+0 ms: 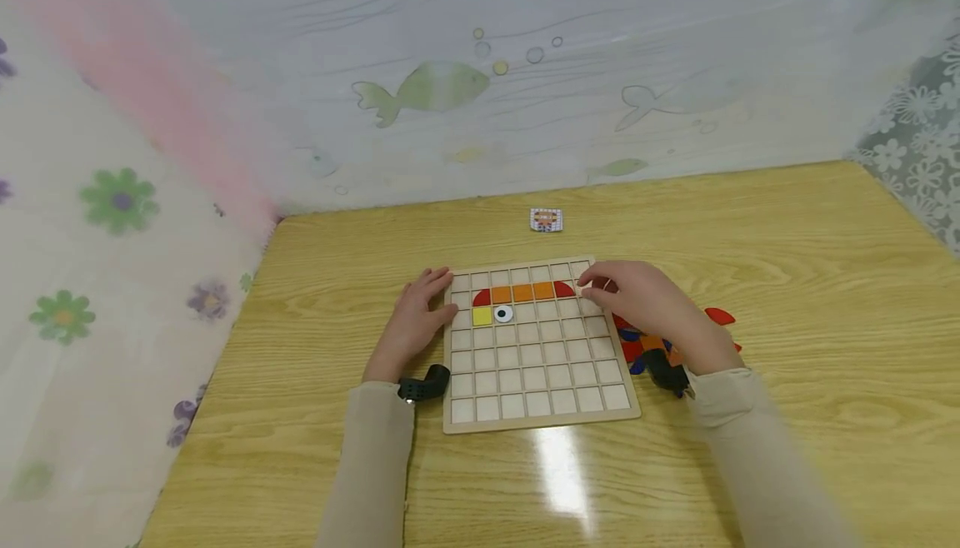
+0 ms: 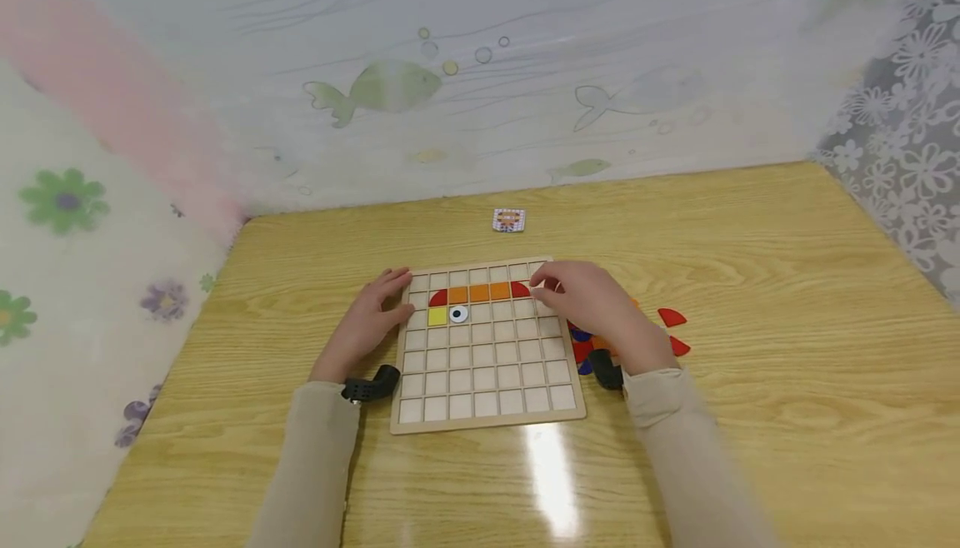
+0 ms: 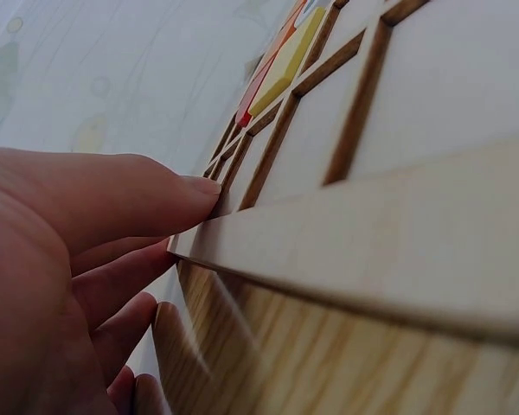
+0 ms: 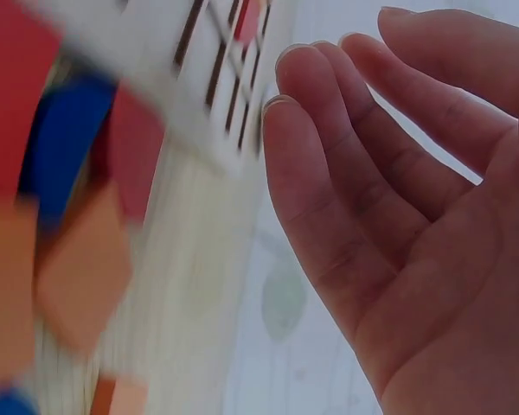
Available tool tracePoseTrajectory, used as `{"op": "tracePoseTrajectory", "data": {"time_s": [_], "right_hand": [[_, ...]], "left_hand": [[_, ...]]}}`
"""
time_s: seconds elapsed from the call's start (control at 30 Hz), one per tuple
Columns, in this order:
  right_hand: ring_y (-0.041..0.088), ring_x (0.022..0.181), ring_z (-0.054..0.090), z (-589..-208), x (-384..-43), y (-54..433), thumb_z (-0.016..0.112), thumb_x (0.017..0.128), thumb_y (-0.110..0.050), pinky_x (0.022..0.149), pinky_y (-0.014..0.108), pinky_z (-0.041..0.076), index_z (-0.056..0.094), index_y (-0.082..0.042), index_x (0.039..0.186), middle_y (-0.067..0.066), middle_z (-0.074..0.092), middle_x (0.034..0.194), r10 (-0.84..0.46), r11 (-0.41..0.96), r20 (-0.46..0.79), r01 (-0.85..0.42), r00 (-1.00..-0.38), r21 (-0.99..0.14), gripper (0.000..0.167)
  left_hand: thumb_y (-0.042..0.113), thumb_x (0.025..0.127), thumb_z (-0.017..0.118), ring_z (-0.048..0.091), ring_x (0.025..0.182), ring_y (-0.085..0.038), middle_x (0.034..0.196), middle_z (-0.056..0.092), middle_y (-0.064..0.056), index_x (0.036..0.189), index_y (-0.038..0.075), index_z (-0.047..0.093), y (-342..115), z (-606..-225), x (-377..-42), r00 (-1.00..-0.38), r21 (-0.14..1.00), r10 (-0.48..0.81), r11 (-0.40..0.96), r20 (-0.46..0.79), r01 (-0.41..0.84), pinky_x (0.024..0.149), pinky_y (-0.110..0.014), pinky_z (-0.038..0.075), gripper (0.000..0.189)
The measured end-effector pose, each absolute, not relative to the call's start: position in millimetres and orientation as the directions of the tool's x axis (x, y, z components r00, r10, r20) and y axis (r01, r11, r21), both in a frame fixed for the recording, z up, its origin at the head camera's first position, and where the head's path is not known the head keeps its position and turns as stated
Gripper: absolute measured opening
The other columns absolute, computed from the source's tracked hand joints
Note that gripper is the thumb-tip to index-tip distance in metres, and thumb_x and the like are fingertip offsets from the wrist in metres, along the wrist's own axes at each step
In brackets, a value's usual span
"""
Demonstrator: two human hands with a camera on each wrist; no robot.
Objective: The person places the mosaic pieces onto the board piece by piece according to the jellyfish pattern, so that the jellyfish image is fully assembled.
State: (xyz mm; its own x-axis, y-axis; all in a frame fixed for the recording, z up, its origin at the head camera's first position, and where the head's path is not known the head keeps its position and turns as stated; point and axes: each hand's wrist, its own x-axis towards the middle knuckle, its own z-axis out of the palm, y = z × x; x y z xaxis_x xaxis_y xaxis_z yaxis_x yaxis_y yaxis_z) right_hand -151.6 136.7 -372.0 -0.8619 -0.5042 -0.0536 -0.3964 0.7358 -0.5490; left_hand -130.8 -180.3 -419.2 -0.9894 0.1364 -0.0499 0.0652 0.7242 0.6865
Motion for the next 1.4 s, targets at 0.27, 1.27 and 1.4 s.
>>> {"op": "tracePoseTrajectory", "data": {"time_s": [0.27,1.27,1.4], "right_hand": [[0.018,0.08,0.052,-377,-150,175,0.053,0.09,-0.025,0.071,0.036,0.045,0.061,-0.01,0.108,0.001,0.06,0.091,-0.457,0.778,-0.087,-0.35,-0.885,-0.522,0.025],[0.014,0.071,0.048,-383,-140,278,0.066,0.079,-0.034,0.061,0.029,0.041,0.062,-0.008,0.104,-0.001,0.052,0.086,-0.437,0.825,-0.25,-0.275,-0.864,-0.494,0.037],[0.015,0.071,0.043,-388,-137,276,0.068,0.076,-0.038,0.06,0.026,0.039,0.061,-0.008,0.102,0.001,0.05,0.086,-0.47,0.804,-0.246,-0.297,-0.847,-0.515,0.04]], "left_hand": [[0.022,0.089,0.054,0.01,0.135,-0.017,0.143,0.028,0.001,0.137,0.009,0.038,-181,-420,-131,-0.99,0.688,0.135,0.722,-0.049,0.064,0.107,-0.036,-0.001,0.052],[0.023,0.089,0.054,0.008,0.135,-0.016,0.144,0.026,0.002,0.138,0.012,0.036,-181,-422,-130,-0.989,0.696,0.129,0.717,-0.065,0.048,0.107,-0.038,-0.001,0.053],[0.023,0.089,0.054,0.008,0.135,-0.016,0.144,0.026,0.003,0.138,0.013,0.037,-181,-421,-130,-0.99,0.697,0.126,0.716,-0.065,0.045,0.107,-0.038,-0.001,0.053]]}}
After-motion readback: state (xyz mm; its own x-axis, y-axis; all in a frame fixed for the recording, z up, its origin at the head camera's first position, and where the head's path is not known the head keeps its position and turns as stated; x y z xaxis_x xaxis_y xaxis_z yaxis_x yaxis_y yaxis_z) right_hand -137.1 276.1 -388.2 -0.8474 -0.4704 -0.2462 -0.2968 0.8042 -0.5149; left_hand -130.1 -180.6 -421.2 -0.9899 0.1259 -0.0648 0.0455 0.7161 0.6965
